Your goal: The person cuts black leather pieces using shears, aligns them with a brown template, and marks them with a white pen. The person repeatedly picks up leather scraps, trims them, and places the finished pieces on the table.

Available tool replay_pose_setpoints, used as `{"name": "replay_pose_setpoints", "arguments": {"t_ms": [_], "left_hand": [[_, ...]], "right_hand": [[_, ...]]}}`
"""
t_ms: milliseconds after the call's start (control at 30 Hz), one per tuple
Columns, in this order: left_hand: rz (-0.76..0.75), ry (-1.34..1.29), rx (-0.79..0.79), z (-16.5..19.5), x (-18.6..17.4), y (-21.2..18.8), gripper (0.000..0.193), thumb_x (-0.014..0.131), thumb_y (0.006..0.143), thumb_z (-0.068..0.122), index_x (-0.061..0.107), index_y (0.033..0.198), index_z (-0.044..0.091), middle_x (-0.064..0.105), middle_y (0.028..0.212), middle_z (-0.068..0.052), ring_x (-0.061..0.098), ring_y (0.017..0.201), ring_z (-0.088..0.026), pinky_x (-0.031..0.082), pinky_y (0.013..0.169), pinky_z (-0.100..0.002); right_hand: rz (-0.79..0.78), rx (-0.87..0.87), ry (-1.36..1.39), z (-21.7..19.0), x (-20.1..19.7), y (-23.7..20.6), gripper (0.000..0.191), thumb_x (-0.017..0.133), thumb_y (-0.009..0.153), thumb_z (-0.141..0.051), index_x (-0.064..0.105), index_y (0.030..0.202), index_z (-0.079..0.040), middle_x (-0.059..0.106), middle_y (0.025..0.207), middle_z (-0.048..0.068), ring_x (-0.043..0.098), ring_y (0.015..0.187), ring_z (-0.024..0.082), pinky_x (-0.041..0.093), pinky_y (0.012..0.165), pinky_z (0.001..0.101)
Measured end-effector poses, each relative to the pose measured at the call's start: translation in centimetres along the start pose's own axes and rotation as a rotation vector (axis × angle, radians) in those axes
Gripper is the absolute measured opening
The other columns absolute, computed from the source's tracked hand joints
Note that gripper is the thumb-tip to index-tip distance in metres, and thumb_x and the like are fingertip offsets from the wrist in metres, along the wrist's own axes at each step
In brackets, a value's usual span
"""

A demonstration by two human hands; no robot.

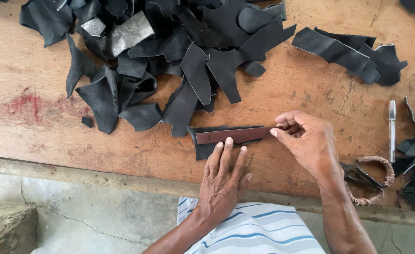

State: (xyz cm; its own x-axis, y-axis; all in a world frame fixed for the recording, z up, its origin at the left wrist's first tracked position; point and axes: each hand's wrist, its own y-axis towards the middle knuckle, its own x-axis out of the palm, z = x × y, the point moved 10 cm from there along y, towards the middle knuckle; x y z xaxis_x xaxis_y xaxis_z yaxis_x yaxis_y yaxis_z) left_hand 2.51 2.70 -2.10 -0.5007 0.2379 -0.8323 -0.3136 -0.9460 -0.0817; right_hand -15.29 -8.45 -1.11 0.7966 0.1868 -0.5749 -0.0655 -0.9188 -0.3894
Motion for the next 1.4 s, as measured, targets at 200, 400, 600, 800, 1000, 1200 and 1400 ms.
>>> {"name": "replay_pose_setpoints", "arguments": {"t_ms": [200, 400, 600, 800, 1000, 1200, 1400], "left_hand": [[-0.008, 0.016, -0.01, 0.0, 0.3, 0.2, 0.06, 0.065, 0.099, 0.034, 0.048, 0.152, 0.01, 0.024, 0.161, -0.025, 0.028, 0.147, -0.042, 0.032, 0.115, -0.054], [0.059, -0.015, -0.006, 0.5, -1.4, 1.2, 0.049, 0.066, 0.098, 0.028, 0.054, 0.143, 0.01, 0.036, 0.149, -0.024, 0.035, 0.136, -0.039, 0.035, 0.108, -0.054], [0.177, -0.018, 0.044, 1.6, -4.2, 3.1, 0.046, 0.069, 0.098, 0.026, 0.057, 0.138, 0.007, 0.055, 0.121, -0.012, 0.051, 0.112, -0.028, 0.041, 0.094, -0.046], [0.198, -0.037, 0.039, 1.7, -4.8, 6.4, 0.031, 0.067, 0.104, 0.025, 0.062, 0.128, 0.007, 0.063, 0.085, -0.006, 0.057, 0.078, -0.021, 0.046, 0.072, -0.037], [0.261, -0.508, -0.11, -0.2, -5.5, 6.7, 0.025, 0.06, 0.102, 0.009, 0.057, 0.123, -0.003, 0.068, 0.093, -0.01, 0.068, 0.083, -0.022, 0.053, 0.073, -0.037], [0.297, -0.3, 0.018, 2.3, -5.9, 7.2, 0.022, 0.072, 0.089, 0.002, 0.068, 0.111, 0.001, 0.07, 0.088, -0.009, 0.066, 0.079, -0.026, 0.05, 0.074, -0.04], [0.19, -0.126, 0.047, 4.4, -5.2, 7.4, 0.023, 0.076, 0.087, 0.007, 0.075, 0.11, 0.007, 0.064, 0.097, -0.01, 0.061, 0.087, -0.027, 0.048, 0.078, -0.043]], "right_hand": [[-0.009, 0.013, -0.018, 0.2, 0.0, -0.1, 0.026, 0.083, 0.082, -0.008, 0.076, 0.106, -0.005, 0.077, 0.091, 0.003, 0.068, 0.076, 0.008, 0.055, 0.067, 0.0224], [0.002, -0.029, 0.023, 0.3, -0.3, -0.2, 0.023, 0.081, 0.084, -0.006, 0.075, 0.106, -0.004, 0.077, 0.093, 0.005, 0.069, 0.079, 0.008, 0.056, 0.069, 0.022], [0.131, -0.013, 0.073, 1.1, -2.7, 1.2, 0.02, 0.078, 0.088, -0.007, 0.074, 0.108, -0.004, 0.075, 0.095, 0.006, 0.067, 0.079, 0.012, 0.057, 0.07, 0.0258], [0.112, -0.151, -0.365, 1.7, -5.7, -2.5, 0.026, 0.072, 0.095, -0.014, 0.07, 0.119, -0.006, 0.069, 0.119, 0.013, 0.067, 0.097, 0.021, 0.058, 0.083, 0.0338], [0.056, 0.017, -0.73, 8.3, -11.9, -9.1, 0.03, 0.067, 0.091, -0.018, 0.068, 0.121, -0.014, 0.07, 0.12, 0.008, 0.066, 0.113, 0.03, 0.053, 0.1, 0.0413], [0.073, -0.008, -0.668, 11.5, -13.3, -11.2, 0.047, 0.071, 0.079, -0.01, 0.064, 0.125, -0.008, 0.067, 0.12, 0.014, 0.062, 0.119, 0.035, 0.05, 0.101, 0.0437], [-0.098, 0.281, -0.524, 14.5, -12.3, -11.5, 0.05, 0.081, 0.073, -0.016, 0.067, 0.121, -0.008, 0.07, 0.121, 0.007, 0.072, 0.102, 0.024, 0.057, 0.092, 0.038]]}}
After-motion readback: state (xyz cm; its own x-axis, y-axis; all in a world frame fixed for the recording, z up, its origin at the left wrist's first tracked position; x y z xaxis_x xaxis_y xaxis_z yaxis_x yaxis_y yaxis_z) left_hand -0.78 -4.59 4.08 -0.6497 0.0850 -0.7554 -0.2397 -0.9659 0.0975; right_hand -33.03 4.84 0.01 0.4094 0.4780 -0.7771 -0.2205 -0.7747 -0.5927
